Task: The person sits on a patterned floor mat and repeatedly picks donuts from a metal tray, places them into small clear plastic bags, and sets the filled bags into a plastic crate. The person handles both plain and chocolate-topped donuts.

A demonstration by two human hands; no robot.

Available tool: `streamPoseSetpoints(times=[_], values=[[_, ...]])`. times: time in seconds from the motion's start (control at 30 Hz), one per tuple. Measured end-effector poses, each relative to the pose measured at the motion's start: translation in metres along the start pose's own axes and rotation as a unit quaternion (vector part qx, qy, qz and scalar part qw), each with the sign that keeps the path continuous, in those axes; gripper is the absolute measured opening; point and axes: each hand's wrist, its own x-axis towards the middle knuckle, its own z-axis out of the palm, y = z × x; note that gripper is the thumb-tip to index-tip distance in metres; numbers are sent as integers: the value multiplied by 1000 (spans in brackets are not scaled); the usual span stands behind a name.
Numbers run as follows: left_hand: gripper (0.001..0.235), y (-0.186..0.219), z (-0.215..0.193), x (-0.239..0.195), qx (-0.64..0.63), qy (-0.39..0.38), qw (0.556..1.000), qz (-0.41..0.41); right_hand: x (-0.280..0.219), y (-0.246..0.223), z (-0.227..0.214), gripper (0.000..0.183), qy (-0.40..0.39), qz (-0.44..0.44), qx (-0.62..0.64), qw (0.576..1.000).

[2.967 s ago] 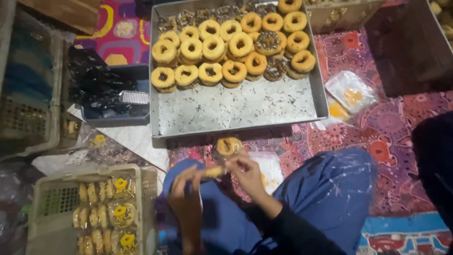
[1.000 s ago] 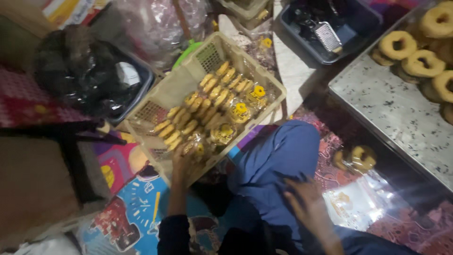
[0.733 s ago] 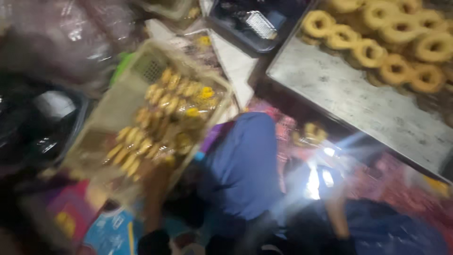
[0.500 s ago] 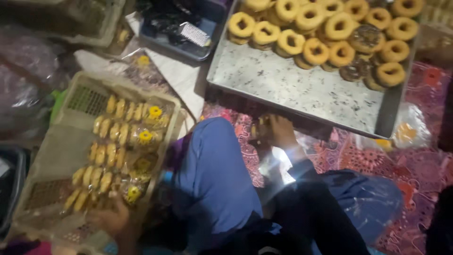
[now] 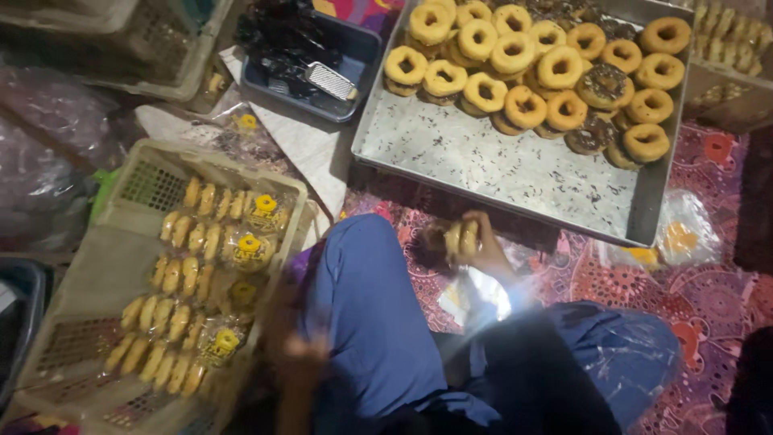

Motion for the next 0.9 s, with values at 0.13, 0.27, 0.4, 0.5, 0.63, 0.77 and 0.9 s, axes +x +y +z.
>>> streamPoseSetpoints(times=[0.13,0.27,0.4,0.5,0.63,0.77,0.9], values=[[121,88,55,7,3,-217,938,270,-65,-29,33,90,-100,-22,165,981],[108,109,59,13,-22,-271,920,282,-87,-54,75,86,-226,-88,143,960],[92,43,17,-3,66,-190,953,227,-98,-80,101,82,-379,-181,98,902],[75,-35,-50,-15,233,-28,960,154,-96,-97,99,80,-340,-187,35,921],[68,-110,-156,-32,434,116,891,65,-77,-99,68,68,-315,-84,59,944],[76,-133,-187,-23,561,61,825,29,-75,-63,18,54,-233,-97,67,965],[33,-126,-172,-12,462,-91,880,-65,-81,-6,-24,39,-73,-42,-20,996]])
